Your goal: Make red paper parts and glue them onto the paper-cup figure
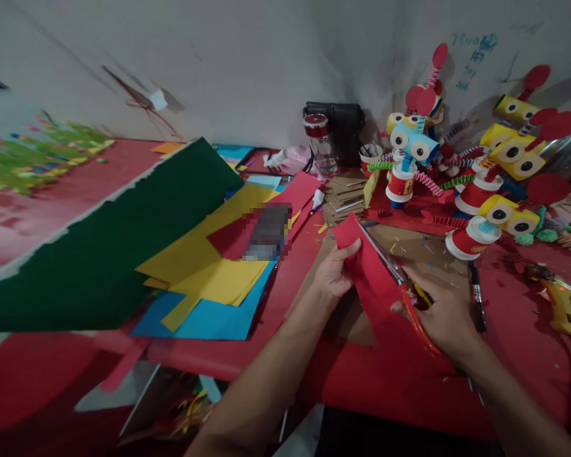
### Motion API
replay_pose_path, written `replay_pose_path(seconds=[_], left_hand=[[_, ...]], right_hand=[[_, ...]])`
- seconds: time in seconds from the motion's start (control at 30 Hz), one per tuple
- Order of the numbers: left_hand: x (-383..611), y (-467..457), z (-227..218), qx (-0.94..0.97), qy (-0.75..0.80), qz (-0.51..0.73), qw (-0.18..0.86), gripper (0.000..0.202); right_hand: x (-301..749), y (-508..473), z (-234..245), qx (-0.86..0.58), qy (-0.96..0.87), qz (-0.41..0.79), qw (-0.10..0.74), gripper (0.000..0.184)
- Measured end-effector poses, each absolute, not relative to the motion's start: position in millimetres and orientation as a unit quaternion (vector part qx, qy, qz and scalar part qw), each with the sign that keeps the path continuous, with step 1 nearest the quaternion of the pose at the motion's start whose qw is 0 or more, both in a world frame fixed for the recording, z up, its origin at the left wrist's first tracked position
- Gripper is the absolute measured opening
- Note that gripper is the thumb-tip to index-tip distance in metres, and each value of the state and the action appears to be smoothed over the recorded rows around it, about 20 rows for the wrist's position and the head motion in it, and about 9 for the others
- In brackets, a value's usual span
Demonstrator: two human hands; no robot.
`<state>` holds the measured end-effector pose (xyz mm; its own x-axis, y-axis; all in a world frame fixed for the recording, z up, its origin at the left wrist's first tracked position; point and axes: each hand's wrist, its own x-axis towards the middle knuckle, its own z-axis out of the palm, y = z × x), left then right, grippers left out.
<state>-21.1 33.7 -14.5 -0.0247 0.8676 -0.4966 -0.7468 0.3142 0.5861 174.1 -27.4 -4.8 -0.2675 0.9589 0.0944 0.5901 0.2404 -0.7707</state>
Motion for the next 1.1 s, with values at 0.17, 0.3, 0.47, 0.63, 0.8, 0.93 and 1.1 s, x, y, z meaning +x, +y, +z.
replay_pose_path(seconds=[0.17, 0.3, 0.47, 0.63, 0.8, 0.93, 1.1], left_hand=[[-20.7, 32.4, -14.1, 0.068, 0.413, 0.581, 0.698, 0.035], [-20.7, 32.9, -14.2, 0.068, 0.412, 0.582, 0.698, 0.026], [-21.3, 32.6, -13.5, 0.065, 0.425, 0.591, 0.682, 0.022], [-19.6, 30.2, -10.6, 0.095, 0.416, 0.579, 0.695, 0.030], [-16.1, 28.4, -7.5, 0.069, 0.433, 0.549, 0.711, 0.023], [-13.6, 27.1, -9.0, 0.051, 0.437, 0.537, 0.720, 0.022], [-12.1, 26.3, -13.1, 0.062, 0.414, 0.541, 0.730, 0.024]], right_hand=[[174.5, -29.7, -5.7, -0.545, -0.737, 0.294, 0.270, 0.055], [175.1, -29.0, -5.8, -0.551, -0.736, 0.291, 0.265, 0.056], [175.7, -27.8, -5.3, -0.553, -0.729, 0.302, 0.268, 0.056], [175.5, -27.7, -2.9, -0.552, -0.729, 0.296, 0.276, 0.053], [175.5, -26.3, -1.8, -0.546, -0.721, 0.313, 0.290, 0.053], [175.7, -25.8, -4.3, -0.545, -0.698, 0.345, 0.312, 0.050], [176.0, -25.6, -5.8, -0.548, -0.689, 0.358, 0.312, 0.050]])
